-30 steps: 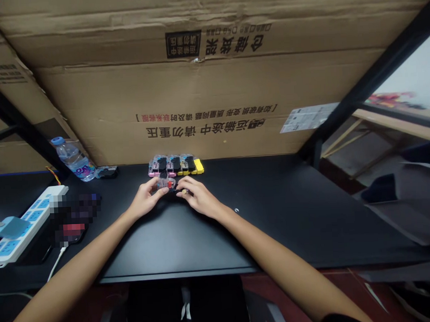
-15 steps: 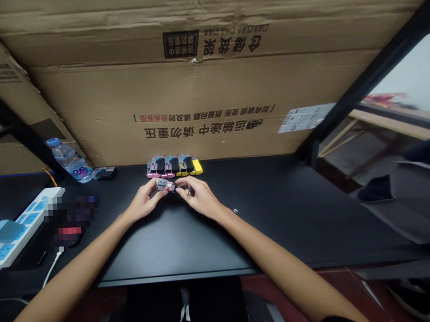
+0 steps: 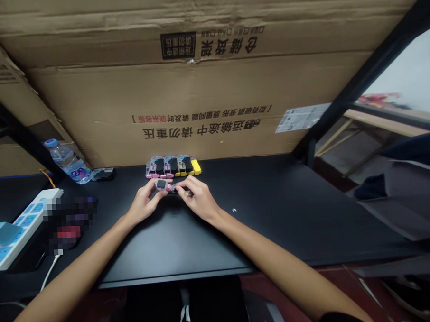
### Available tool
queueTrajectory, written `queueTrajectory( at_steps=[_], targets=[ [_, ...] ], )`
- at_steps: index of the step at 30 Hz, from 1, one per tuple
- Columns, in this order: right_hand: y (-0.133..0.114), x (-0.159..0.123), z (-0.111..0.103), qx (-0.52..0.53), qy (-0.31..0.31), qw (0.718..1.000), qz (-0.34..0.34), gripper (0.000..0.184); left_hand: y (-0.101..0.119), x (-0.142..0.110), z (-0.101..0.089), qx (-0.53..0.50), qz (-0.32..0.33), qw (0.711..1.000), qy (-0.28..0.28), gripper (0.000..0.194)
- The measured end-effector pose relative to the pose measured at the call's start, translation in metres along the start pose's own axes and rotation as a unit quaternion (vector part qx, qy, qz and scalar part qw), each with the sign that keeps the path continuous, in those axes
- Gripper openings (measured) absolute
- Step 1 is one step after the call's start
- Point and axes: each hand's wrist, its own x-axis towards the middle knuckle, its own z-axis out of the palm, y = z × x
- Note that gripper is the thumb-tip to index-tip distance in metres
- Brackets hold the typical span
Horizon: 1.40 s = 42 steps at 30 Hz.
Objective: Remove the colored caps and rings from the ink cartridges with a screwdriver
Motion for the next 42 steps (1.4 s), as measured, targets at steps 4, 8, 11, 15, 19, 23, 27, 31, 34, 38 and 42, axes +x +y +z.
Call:
queueTrajectory(
  at_steps=[4,8,11,15,19,23,27,31,34,38,42],
  targets=[
    [-0.001,0.000,0.002,0.000,0.007,1.000,0.007,0.016,0.002,0.000,0.000,0.014,0.002,1.000,0.005,0.032],
    [0.000,-0.001,0.003,-0.002,0.029,0.999,0.015,0.016,0.003,0.001,-0.001,0.024,0.026,0.999,0.030,0.029],
    [0.002,0.000,0.002,-0.011,0.041,0.999,0.022,0.017,0.003,0.002,-0.002,0.026,0.034,0.998,0.053,0.028],
    [0.010,0.003,-0.002,-0.003,0.011,1.000,0.017,0.018,0.006,0.003,-0.005,0.039,0.022,0.997,0.058,0.028],
    [0.032,0.007,-0.016,-0.007,-0.015,1.000,0.013,0.017,0.009,0.007,-0.015,0.072,0.015,0.990,0.119,0.028],
    [0.063,0.012,-0.045,-0.109,0.000,0.991,0.078,0.023,0.006,0.012,-0.036,0.079,-0.024,0.979,0.186,0.039],
    [0.084,0.015,-0.074,-0.257,0.009,0.941,0.222,0.025,-0.003,0.013,-0.063,0.186,-0.097,0.948,0.241,0.062],
    [0.090,0.016,-0.083,-0.349,-0.056,0.869,0.347,0.027,-0.020,0.011,-0.084,0.264,-0.173,0.930,0.189,0.063],
    [0.089,0.017,-0.081,-0.364,-0.078,0.854,0.364,0.033,-0.033,0.009,-0.090,0.302,-0.194,0.920,0.158,0.053],
    [0.079,0.019,-0.080,-0.375,-0.048,0.865,0.330,0.035,-0.036,0.006,-0.091,0.373,-0.203,0.895,0.136,0.035],
    [0.057,0.021,-0.072,-0.361,0.019,0.912,0.194,0.027,-0.027,0.005,-0.089,0.489,-0.188,0.843,0.121,0.031]
  ],
)
